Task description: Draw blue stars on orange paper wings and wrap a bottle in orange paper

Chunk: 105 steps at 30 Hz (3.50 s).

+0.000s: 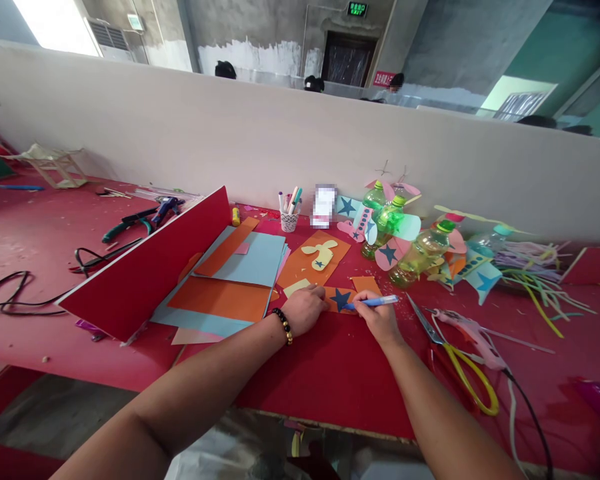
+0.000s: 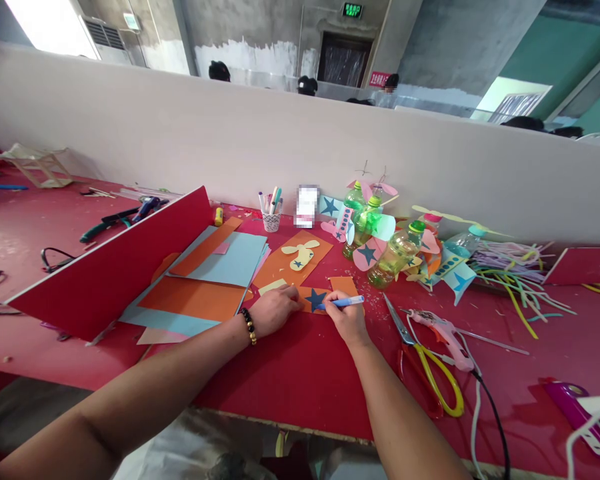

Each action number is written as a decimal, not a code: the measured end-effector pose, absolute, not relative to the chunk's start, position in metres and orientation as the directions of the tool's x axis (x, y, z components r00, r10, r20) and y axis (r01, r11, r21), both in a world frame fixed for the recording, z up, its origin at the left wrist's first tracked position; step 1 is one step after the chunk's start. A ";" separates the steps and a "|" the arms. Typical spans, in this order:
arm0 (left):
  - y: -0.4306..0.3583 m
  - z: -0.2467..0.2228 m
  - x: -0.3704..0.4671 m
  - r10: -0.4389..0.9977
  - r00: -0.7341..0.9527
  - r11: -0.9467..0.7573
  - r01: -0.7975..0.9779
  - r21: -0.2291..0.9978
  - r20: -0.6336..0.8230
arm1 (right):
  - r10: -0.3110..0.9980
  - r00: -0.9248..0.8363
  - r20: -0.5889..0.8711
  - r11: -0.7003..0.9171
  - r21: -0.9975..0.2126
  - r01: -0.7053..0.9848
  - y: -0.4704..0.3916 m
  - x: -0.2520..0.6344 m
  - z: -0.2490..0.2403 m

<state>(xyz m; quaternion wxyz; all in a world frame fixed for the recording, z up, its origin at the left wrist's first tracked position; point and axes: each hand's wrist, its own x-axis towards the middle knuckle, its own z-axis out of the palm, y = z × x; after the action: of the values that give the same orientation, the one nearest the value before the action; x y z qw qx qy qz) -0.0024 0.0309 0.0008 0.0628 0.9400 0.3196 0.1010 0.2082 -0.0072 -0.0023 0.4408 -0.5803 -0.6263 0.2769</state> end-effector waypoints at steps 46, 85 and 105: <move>0.030 0.001 -0.001 0.617 0.769 -0.786 0.590 0.187 0.166 | 0.960 0.043 0.277 0.214 -0.822 0.527 0.001 0.211 -0.015; 0.030 -0.001 -0.002 0.614 0.766 -0.789 0.582 0.198 0.192 | 0.931 0.224 0.289 0.173 -0.888 0.427 0.009 0.218 -0.019; 0.040 -0.003 -0.017 0.872 0.441 -0.489 0.810 0.324 0.213 | 0.914 0.285 0.287 0.195 -0.930 0.311 0.013 0.232 -0.021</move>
<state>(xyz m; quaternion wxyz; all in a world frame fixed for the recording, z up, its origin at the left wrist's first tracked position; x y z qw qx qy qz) -0.0175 0.0398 -0.0031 0.0869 0.8444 0.4979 0.1776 0.2320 0.0127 -0.0207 0.5593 -0.5743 -0.5336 0.2696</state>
